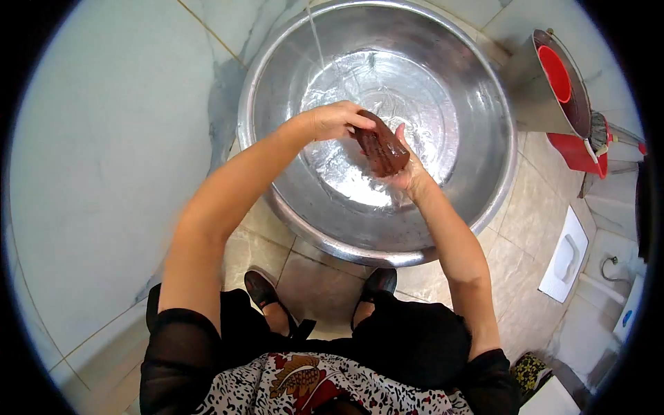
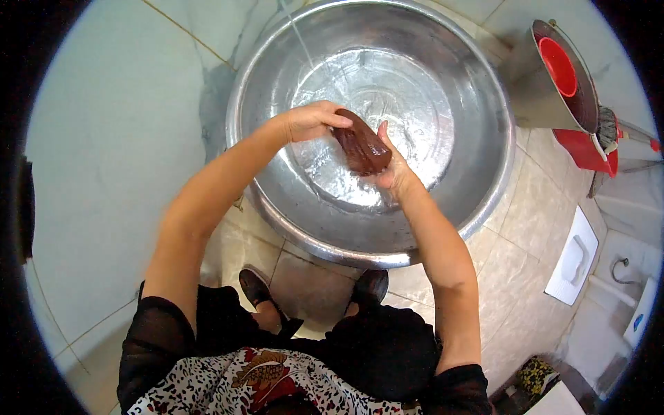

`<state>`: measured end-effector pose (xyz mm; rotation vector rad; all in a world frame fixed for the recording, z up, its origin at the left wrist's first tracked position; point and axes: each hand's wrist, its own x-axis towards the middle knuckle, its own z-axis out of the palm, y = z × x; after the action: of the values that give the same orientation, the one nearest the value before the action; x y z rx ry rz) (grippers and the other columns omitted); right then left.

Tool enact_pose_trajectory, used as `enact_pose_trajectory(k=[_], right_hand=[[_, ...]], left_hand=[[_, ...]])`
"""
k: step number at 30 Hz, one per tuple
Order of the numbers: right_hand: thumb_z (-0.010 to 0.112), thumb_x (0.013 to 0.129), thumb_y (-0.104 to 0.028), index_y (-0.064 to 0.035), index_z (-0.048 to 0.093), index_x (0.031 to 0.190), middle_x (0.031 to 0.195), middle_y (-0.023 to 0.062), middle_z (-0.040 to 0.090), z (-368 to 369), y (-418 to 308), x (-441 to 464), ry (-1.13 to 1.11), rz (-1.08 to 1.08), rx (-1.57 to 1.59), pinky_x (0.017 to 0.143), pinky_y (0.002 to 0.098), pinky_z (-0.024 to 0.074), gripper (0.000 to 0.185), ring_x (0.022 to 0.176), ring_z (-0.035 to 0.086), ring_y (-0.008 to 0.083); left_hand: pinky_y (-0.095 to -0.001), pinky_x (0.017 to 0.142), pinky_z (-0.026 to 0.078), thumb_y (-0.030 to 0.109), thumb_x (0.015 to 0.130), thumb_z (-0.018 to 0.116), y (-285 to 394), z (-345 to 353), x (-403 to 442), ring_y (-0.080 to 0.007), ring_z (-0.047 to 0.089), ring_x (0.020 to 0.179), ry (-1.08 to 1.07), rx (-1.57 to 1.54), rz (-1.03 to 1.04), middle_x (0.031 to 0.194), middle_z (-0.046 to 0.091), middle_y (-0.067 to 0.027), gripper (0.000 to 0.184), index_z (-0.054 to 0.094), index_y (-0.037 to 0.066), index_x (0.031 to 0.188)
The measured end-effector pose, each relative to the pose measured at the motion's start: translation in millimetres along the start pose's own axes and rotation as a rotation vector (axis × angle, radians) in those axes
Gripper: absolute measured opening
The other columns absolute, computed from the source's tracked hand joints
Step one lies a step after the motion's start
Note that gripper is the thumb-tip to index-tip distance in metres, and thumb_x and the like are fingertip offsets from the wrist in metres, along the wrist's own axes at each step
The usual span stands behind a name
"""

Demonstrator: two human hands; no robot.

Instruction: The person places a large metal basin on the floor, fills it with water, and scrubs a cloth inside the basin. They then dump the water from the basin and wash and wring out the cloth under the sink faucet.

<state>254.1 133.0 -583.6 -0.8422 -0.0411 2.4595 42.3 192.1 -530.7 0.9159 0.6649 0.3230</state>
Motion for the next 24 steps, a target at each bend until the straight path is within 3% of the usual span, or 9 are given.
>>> enact_pose_trajectory(k=[4, 7, 8, 12, 16, 18, 19, 21, 24], right_hand=[[0.06, 0.074, -0.052, -0.0054, 0.045, 0.121, 0.119, 0.0138, 0.049, 28.9, 13.7, -13.1, -0.112, 0.034, 0.07, 0.092, 0.0469, 0.0392, 0.068, 0.107, 0.049, 0.0277], [0.065, 0.075, -0.018, -0.0064, 0.037, 0.124, 0.12, 0.0153, 0.045, 57.8, 28.5, -22.1, -0.029, -0.149, -0.056, 0.096, 0.0549, 0.0329, 0.058, 0.109, 0.047, 0.0323], [0.065, 0.075, -0.018, -0.0064, 0.037, 0.124, 0.12, 0.0153, 0.045, 64.8, 29.5, -24.6, -0.028, -0.149, -0.057, 0.096, 0.0549, 0.0329, 0.058, 0.109, 0.047, 0.0323], [0.057, 0.069, -0.009, -0.0022, 0.043, 0.119, 0.115, 0.0183, 0.049, 87.3, 37.4, -29.2, -0.186, -0.108, 0.194, 0.095, 0.0497, 0.0375, 0.052, 0.107, 0.048, 0.0347], [0.061, 0.076, -0.019, -0.0007, 0.042, 0.119, 0.109, 0.0202, 0.049, 87.3, 46.2, -23.1, -0.176, -0.293, 0.324, 0.07, 0.0337, 0.0515, 0.051, 0.09, 0.053, 0.0276], [0.064, 0.078, -0.032, -0.0008, 0.036, 0.123, 0.103, 0.0184, 0.048, 74.6, 45.1, -20.0, -0.583, -0.108, 0.498, 0.049, 0.0205, 0.0474, 0.062, 0.078, 0.05, 0.0165], [0.066, 0.076, -0.038, 0.0, 0.032, 0.124, 0.097, 0.0138, 0.047, 71.8, 46.0, -21.1, -0.533, -0.157, 0.379, 0.037, 0.0139, 0.0359, 0.07, 0.068, 0.044, 0.0088], [0.066, 0.076, -0.034, 0.0003, 0.034, 0.12, 0.095, 0.0123, 0.047, 57.4, 40.6, -19.8, -0.499, -0.035, 0.377, 0.037, 0.0144, 0.0337, 0.064, 0.065, 0.043, 0.0081], [0.067, 0.077, -0.02, -0.001, 0.043, 0.102, 0.085, 0.0076, 0.046, 61.9, 25.8, -24.6, -0.239, 0.083, 0.217, 0.036, 0.0157, 0.0272, 0.039, 0.056, 0.042, 0.0067]], left_hand=[[-0.0354, 0.091, 0.041, 0.025, 0.084, 0.056, -32.8, -17.3, 9.8, -0.0226, 0.054, 0.102, -0.029, -0.267, -0.008, 0.109, 0.058, -0.0118, 0.037, 0.055, -0.003, 0.109], [-0.0379, 0.093, 0.041, 0.043, 0.087, 0.044, -51.0, -4.7, 12.0, -0.026, 0.05, 0.109, -0.04, -0.422, 0.016, 0.119, 0.051, -0.0172, 0.056, 0.047, -0.004, 0.117], [-0.0384, 0.095, 0.04, 0.051, 0.087, 0.038, -54.4, 1.5, 13.7, -0.0268, 0.048, 0.112, -0.04, -0.549, 0.039, 0.122, 0.047, -0.0195, 0.065, 0.044, -0.005, 0.12], [-0.0527, 0.095, 0.037, 0.067, 0.079, 0.028, -40.4, 46.2, 5.2, -0.044, 0.038, 0.116, -0.289, -0.869, 0.325, 0.134, 0.03, -0.0239, 0.077, 0.035, 0.01, 0.13], [-0.0541, 0.094, 0.038, 0.058, 0.078, 0.048, -55.3, 46.9, 20.6, -0.0475, 0.034, 0.117, -0.384, -0.803, 0.708, 0.133, 0.031, -0.0207, 0.067, 0.038, 0.013, 0.126], [-0.0489, 0.092, 0.042, 0.046, 0.076, 0.061, -63.8, 36.2, 23.0, -0.041, 0.042, 0.114, -0.334, -0.824, 0.673, 0.125, 0.041, -0.0165, 0.052, 0.047, 0.012, 0.113], [-0.0462, 0.089, 0.044, 0.04, 0.077, 0.063, -65.8, 33.1, 22.6, -0.0359, 0.048, 0.108, -0.192, -0.829, 0.601, 0.116, 0.048, -0.0139, 0.043, 0.049, 0.011, 0.106], [-0.0376, 0.078, 0.051, 0.024, 0.078, 0.064, -39.9, 48.8, 8.4, -0.0227, 0.059, 0.085, 0.299, -0.809, 0.303, 0.088, 0.059, -0.0077, 0.021, 0.054, 0.01, 0.09], [-0.0352, 0.069, 0.052, 0.021, 0.077, 0.065, -26.1, 47.5, 9.8, -0.0216, 0.059, 0.074, 0.346, -0.582, 0.231, 0.079, 0.059, -0.0078, 0.017, 0.055, 0.008, 0.084]])
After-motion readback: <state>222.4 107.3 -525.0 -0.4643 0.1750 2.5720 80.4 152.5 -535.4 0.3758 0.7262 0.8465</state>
